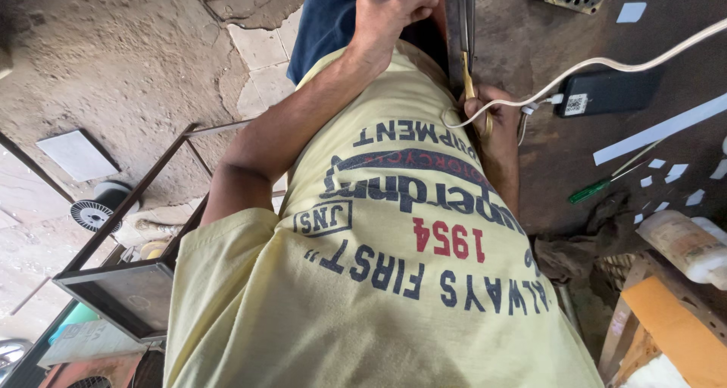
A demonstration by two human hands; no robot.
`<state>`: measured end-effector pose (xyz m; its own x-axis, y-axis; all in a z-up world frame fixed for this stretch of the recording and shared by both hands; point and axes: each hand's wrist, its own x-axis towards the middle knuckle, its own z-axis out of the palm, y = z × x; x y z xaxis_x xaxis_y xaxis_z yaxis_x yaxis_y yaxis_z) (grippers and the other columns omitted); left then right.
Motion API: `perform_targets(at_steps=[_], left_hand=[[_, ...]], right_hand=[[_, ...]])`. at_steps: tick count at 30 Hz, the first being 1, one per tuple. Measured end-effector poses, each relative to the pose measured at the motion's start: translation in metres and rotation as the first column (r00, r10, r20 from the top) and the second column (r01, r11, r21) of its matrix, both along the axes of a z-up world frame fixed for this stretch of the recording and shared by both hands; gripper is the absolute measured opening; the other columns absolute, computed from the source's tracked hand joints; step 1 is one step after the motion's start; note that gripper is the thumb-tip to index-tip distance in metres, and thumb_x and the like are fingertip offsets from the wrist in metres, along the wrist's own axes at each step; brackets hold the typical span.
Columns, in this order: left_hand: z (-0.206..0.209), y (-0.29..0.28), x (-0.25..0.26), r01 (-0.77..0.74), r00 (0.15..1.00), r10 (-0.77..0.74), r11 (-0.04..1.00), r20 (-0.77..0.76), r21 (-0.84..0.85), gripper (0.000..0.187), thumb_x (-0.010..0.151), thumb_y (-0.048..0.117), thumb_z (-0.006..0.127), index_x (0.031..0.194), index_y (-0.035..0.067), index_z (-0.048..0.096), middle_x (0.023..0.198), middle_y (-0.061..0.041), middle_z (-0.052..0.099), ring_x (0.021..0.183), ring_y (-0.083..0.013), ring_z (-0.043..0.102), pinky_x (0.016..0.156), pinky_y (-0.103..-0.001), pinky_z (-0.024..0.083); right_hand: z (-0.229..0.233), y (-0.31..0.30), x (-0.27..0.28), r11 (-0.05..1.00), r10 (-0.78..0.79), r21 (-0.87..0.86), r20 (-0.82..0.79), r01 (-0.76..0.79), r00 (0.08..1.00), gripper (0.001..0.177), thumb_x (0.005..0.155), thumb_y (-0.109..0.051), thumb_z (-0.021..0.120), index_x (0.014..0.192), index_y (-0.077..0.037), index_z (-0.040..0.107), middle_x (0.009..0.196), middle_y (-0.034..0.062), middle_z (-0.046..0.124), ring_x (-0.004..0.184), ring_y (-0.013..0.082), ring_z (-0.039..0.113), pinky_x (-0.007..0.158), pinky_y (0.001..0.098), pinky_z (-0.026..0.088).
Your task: The person cuts a large white plastic sheet into strips using scissors on a workbench. They then fold and manipulate the cut strips by hand. The workspace contains tools and materials, and another person is visible nearby.
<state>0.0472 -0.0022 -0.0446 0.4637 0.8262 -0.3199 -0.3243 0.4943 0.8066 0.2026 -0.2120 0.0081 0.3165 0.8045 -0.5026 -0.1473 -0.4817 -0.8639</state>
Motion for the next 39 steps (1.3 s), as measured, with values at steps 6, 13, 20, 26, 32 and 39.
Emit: perform_targets(at_steps=[6, 13, 20, 26, 32, 39], left_hand=[[-0.003, -0.002, 0.003, -0.011, 1.0, 0.011, 1.0, -0.02, 0.014, 0.009, 0.093, 0.005, 0.076, 0.084, 0.002, 0.075, 0.075, -0.005, 0.075, 0.072, -0.0125, 0.074, 0.067, -0.027, 0.063], [-0.005, -0.003, 0.005, -0.015, 0.999, 0.014, 1.0, -0.034, -0.022, 0.01, 0.091, 0.002, 0.076, 0.082, 0.001, 0.075, 0.072, -0.006, 0.074, 0.067, -0.0118, 0.072, 0.063, -0.026, 0.06], [-0.003, -0.003, 0.006, -0.019, 1.0, 0.018, 1.0, -0.02, -0.019, 0.013, 0.092, 0.002, 0.076, 0.079, 0.001, 0.075, 0.07, -0.005, 0.073, 0.065, -0.0109, 0.069, 0.062, -0.025, 0.058], [-0.003, -0.004, 0.005, 0.002, 1.0, -0.001, 0.999, -0.021, 0.037, 0.017, 0.093, 0.004, 0.076, 0.076, 0.004, 0.073, 0.069, -0.004, 0.072, 0.063, -0.011, 0.069, 0.062, -0.026, 0.059], [-0.003, -0.003, 0.005, 0.019, 1.0, -0.019, 0.997, -0.003, 0.081, 0.018, 0.095, 0.004, 0.074, 0.077, 0.004, 0.074, 0.068, -0.004, 0.071, 0.062, -0.0105, 0.069, 0.061, -0.026, 0.06], [-0.004, -0.003, 0.005, 0.023, 0.999, -0.023, 1.0, -0.028, 0.019, 0.015, 0.095, 0.004, 0.075, 0.08, 0.004, 0.075, 0.07, -0.004, 0.073, 0.065, -0.0108, 0.07, 0.064, -0.026, 0.06]], right_hand=[[-0.002, 0.0, -0.001, 1.0, -0.009, 0.024, 0.025, 0.008, 1.0, 0.044, 0.095, -0.044, 0.08, 0.093, -0.001, 0.07, 0.072, -0.0043, 0.057, 0.066, 0.0067, 0.051, 0.058, 0.025, 0.037], [0.008, 0.006, -0.004, 0.999, -0.031, -0.016, -0.038, 0.03, 0.999, 0.033, 0.095, -0.031, 0.079, 0.095, 0.001, 0.07, 0.073, -0.0016, 0.06, 0.063, 0.0073, 0.052, 0.055, 0.0253, 0.04], [0.018, 0.013, -0.01, 0.993, -0.092, -0.078, -0.09, 0.085, 0.992, 0.021, 0.093, -0.017, 0.082, 0.091, 0.0, 0.071, 0.071, 0.0001, 0.063, 0.059, 0.0075, 0.054, 0.052, 0.0239, 0.041], [0.02, 0.016, -0.011, 0.992, -0.064, -0.114, -0.023, 0.061, 0.998, 0.025, 0.09, -0.021, 0.085, 0.088, 0.0, 0.07, 0.067, -0.0002, 0.063, 0.055, 0.0071, 0.054, 0.048, 0.0238, 0.041], [0.022, 0.019, -0.011, 0.988, -0.022, -0.154, 0.038, 0.028, 0.999, 0.03, 0.088, -0.026, 0.086, 0.086, 0.0, 0.07, 0.062, 0.0011, 0.062, 0.049, 0.0082, 0.054, 0.043, 0.0247, 0.041], [0.031, 0.022, -0.012, 0.993, 0.045, -0.11, 0.063, -0.038, 0.997, 0.034, 0.092, -0.028, 0.085, 0.081, -0.002, 0.066, 0.063, 0.0009, 0.06, 0.051, 0.0073, 0.051, 0.044, 0.0253, 0.037]])
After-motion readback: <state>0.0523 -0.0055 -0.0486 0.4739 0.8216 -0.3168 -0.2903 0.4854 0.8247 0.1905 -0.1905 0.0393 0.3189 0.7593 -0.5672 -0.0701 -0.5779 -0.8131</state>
